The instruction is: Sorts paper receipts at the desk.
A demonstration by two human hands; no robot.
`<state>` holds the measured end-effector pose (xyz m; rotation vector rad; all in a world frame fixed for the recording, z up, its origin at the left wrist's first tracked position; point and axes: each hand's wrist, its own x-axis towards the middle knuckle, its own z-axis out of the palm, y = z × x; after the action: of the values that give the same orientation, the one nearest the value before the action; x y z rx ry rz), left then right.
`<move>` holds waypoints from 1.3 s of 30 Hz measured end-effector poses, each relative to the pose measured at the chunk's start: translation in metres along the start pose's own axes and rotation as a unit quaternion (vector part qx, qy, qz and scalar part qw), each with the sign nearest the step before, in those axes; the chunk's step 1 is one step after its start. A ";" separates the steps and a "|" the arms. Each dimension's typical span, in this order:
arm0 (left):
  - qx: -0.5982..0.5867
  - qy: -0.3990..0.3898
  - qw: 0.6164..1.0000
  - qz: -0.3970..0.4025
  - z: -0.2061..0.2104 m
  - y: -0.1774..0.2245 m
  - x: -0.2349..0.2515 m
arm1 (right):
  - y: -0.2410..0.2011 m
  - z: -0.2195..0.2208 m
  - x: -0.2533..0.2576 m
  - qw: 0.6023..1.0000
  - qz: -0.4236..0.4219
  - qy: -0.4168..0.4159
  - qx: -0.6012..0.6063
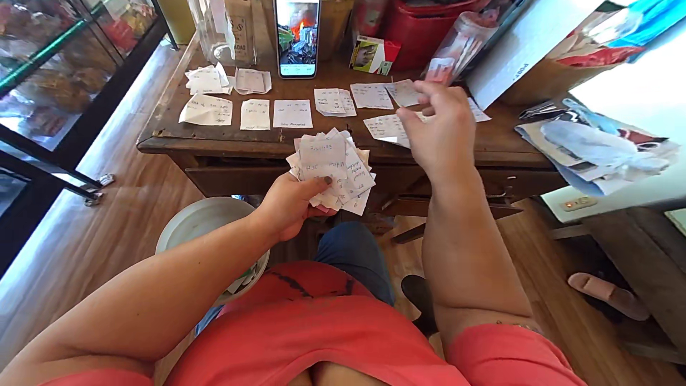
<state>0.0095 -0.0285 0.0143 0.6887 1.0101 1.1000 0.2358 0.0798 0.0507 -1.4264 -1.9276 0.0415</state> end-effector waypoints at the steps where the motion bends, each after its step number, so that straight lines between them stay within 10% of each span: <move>1: 0.001 0.005 1.000 0.004 0.001 0.000 0.000 | -0.005 -0.003 -0.010 0.999 -0.025 0.022 0.028; 8: -0.011 0.002 1.000 0.004 0.005 -0.001 0.005 | -0.031 0.006 -0.068 0.971 -0.086 -0.016 0.222; 24: 0.040 -0.031 0.999 0.007 0.002 -0.005 -0.002 | -0.055 0.023 -0.077 0.982 -0.004 -0.090 0.168; 39: 0.097 -0.043 0.992 -0.068 -0.002 -0.003 0.004 | -0.032 -0.011 -0.014 0.910 0.001 -0.018 0.415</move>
<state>0.0092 -0.0261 0.0097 0.8043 1.0830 0.8552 0.2172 0.0517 0.0651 -0.8385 -1.6137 0.7964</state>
